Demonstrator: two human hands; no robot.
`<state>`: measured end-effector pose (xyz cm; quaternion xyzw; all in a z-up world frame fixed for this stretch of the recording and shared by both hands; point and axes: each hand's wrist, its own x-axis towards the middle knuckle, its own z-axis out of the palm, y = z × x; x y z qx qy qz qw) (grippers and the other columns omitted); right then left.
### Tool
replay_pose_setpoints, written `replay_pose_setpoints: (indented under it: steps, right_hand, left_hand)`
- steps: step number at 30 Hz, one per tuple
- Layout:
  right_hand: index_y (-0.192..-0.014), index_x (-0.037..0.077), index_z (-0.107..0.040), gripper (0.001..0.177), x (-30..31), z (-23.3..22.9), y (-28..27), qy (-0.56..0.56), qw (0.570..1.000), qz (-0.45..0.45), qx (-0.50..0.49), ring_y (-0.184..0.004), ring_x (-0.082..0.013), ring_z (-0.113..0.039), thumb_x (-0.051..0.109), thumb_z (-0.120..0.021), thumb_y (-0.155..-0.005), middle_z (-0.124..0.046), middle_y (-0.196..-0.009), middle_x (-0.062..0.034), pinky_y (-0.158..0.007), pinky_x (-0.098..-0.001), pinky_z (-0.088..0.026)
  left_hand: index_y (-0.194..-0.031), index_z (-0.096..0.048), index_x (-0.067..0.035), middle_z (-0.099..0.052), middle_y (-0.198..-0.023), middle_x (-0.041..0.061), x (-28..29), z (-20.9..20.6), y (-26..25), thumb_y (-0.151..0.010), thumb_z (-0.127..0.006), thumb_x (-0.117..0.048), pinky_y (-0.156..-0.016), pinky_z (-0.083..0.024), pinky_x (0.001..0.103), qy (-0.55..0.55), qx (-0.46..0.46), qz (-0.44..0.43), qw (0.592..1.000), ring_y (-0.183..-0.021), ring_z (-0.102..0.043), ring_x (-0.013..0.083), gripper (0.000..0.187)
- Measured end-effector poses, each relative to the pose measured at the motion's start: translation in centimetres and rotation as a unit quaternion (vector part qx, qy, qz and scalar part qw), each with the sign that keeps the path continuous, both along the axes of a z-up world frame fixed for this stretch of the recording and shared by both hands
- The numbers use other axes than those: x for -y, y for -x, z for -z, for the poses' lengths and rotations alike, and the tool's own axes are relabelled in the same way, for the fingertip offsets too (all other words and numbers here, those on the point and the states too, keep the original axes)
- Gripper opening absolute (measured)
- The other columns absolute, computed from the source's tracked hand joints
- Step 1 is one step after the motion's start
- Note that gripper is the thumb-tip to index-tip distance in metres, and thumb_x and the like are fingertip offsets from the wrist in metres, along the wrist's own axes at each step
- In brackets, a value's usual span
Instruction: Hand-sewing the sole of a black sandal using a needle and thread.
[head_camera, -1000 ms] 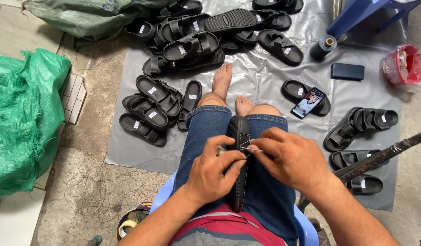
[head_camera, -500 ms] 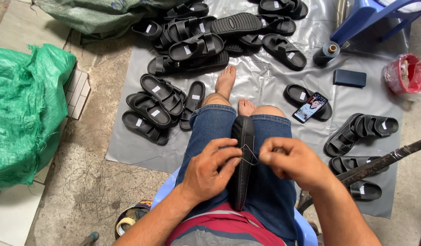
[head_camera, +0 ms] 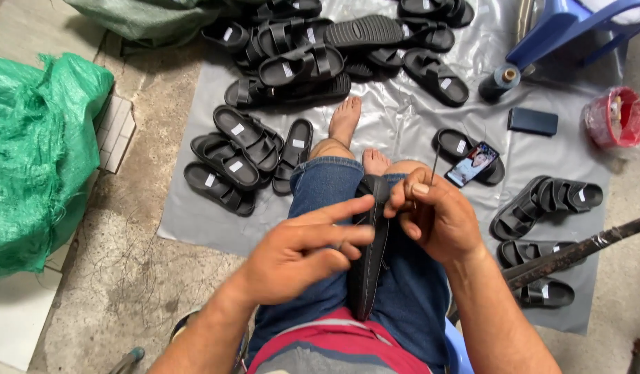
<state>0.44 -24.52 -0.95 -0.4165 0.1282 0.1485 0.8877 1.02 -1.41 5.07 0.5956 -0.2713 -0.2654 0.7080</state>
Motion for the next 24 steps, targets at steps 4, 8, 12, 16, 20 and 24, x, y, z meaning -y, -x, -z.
replay_pose_setpoints:
  steps: [4, 8, 12, 16, 20, 24]
  right_hand:
    - [-0.076, 0.007, -0.044, 0.008, -0.1, 0.7, 0.5, -0.020, 1.000, 0.003, 0.013, -0.067, -0.0256, -0.061, 0.011, -0.050, -0.080, -0.051, -0.069, -0.0115, -0.031, -0.0173, -0.031]
    - [-0.073, 0.007, -0.042, 0.009, -0.7, 0.7, 0.8, 0.015, 0.999, 0.041, 0.033, -0.064, -0.0254, -0.060, 0.009, -0.049, -0.078, -0.049, -0.066, -0.0109, -0.030, -0.0178, -0.032]
    - [-0.070, 0.008, -0.039, 0.011, -0.9, 0.5, 1.1, 0.065, 0.995, 0.065, 0.047, -0.062, -0.0230, -0.059, 0.008, -0.049, -0.077, -0.048, -0.064, -0.0096, -0.029, -0.0176, -0.031]
    - [-0.074, 0.003, -0.045, 0.016, 1.8, -0.6, 3.2, 0.137, 0.981, 0.004, 0.134, -0.061, -0.0191, -0.064, 0.013, -0.051, -0.085, -0.056, -0.081, -0.0170, -0.031, -0.0158, -0.034]
    - [-0.091, 0.010, -0.057, 0.025, 4.2, -4.2, 3.4, 0.539, 0.816, -0.178, 0.108, -0.080, -0.0107, -0.053, 0.032, -0.048, -0.083, -0.059, -0.109, -0.0062, -0.064, -0.0251, -0.043]
    - [-0.125, 0.019, -0.053, 0.039, 4.4, -5.8, 2.6, 0.656, 0.701, -0.216, 0.177, -0.093, -0.0154, -0.057, 0.027, -0.040, -0.089, -0.053, -0.104, -0.0056, -0.084, -0.0289, -0.042]
  left_hand:
    - [-0.117, -0.057, -0.020, -0.058, -0.122, 0.004, 1.8, 3.9, 1.0, -0.071, -0.067, -0.043, -0.059, -0.054, 0.021, -0.280, 0.181, -0.131, 0.934, -0.054, -0.060, 0.0068, 0.053]
    - [-0.128, -0.047, -0.030, -0.049, -0.068, -0.003, 1.5, 6.7, 0.7, -0.082, -0.057, -0.029, -0.049, -0.046, 0.037, -0.362, 0.279, -0.078, 0.886, -0.061, -0.057, 0.0195, 0.048]
    - [-0.135, -0.039, -0.027, -0.042, -0.066, 0.001, 0.9, 5.8, -0.6, -0.091, -0.046, -0.019, -0.056, -0.046, 0.037, -0.334, 0.242, 0.031, 0.911, -0.059, -0.052, 0.0216, 0.046]
    - [-0.122, -0.055, -0.014, -0.062, -0.108, 0.004, -1.5, 4.7, -1.3, -0.087, -0.051, -0.025, -0.091, -0.038, 0.023, -0.240, 0.076, 0.011, 0.968, -0.103, -0.057, 0.0144, 0.037]
    - [-0.075, -0.068, -0.017, -0.055, -0.126, 0.002, -4.4, 5.5, -2.0, -0.074, -0.053, -0.021, -0.067, -0.043, 0.033, -0.408, -0.063, -0.231, 0.881, -0.107, -0.055, 0.0199, 0.015]
    - [-0.112, -0.057, -0.007, -0.044, -0.129, 0.021, -2.1, 5.7, -0.7, -0.087, -0.053, -0.025, -0.099, -0.037, 0.045, -0.357, 0.289, -0.269, 0.846, -0.122, -0.043, 0.0353, 0.031]
